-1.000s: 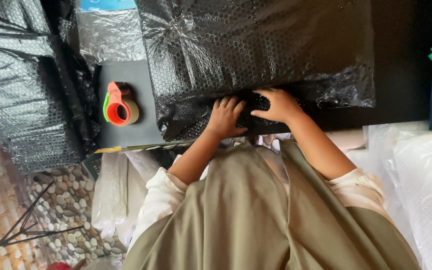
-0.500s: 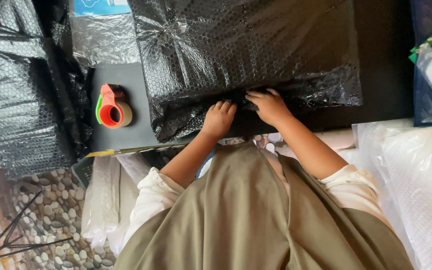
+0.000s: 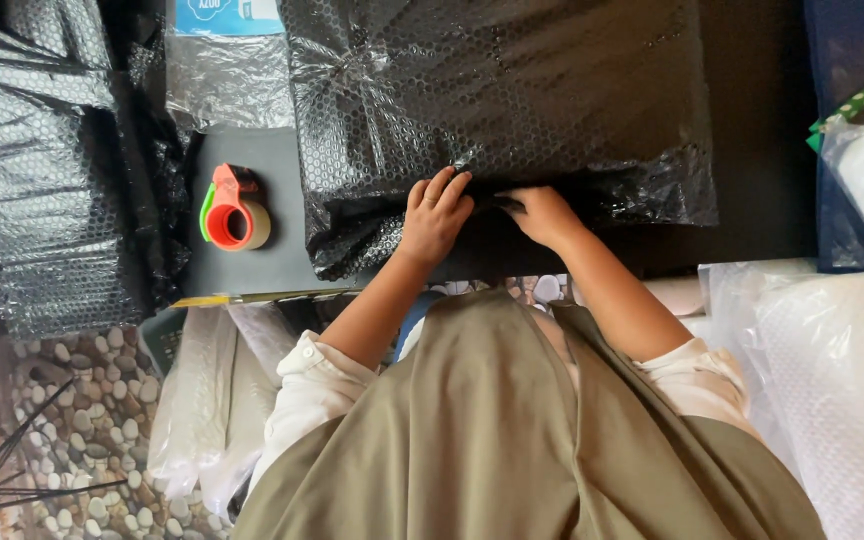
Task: The person wraps a rectangular item in black bubble wrap on a table. They fold the edges, secure the package with tape, and use a box cutter to trim excess material. The wrapped package is then moved to the floor.
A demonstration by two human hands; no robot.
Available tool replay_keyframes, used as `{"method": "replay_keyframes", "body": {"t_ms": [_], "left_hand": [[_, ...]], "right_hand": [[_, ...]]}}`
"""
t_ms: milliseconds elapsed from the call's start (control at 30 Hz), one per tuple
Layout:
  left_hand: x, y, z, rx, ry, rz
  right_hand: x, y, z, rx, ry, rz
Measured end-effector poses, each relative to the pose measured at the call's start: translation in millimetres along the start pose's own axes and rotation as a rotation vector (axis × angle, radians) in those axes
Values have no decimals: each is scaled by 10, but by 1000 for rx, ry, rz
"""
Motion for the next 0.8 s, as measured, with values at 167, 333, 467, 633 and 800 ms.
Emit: {"method": "replay_keyframes", "body": {"t_ms": [167,333,467,633,800], "left_hand": [[-9,85,-32,-7,63,13],[21,129,-35,-57,91,35],[-44,161,-145,-65,142,55],[-37,268,-373,-30,169,81],[11,362,-505,-113,266,177]], "right_hand": [[-365,155,201,-296,-372,351],[-401,328,457,-393,-668,662],[-257,385,558,-372,-655,713],[-143,263,476,-376,-611,655],[-15,201,506,-270,-493,377]]}}
Point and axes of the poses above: each hand's wrist, its own x-axis towards the middle knuckle, its own z-axis out of the back of the hand, y = z × x, the point moved 6 cm from there along x, towards the middle knuckle, and after that the axes turned 8 degrees about -y, right-handed, at the moved point
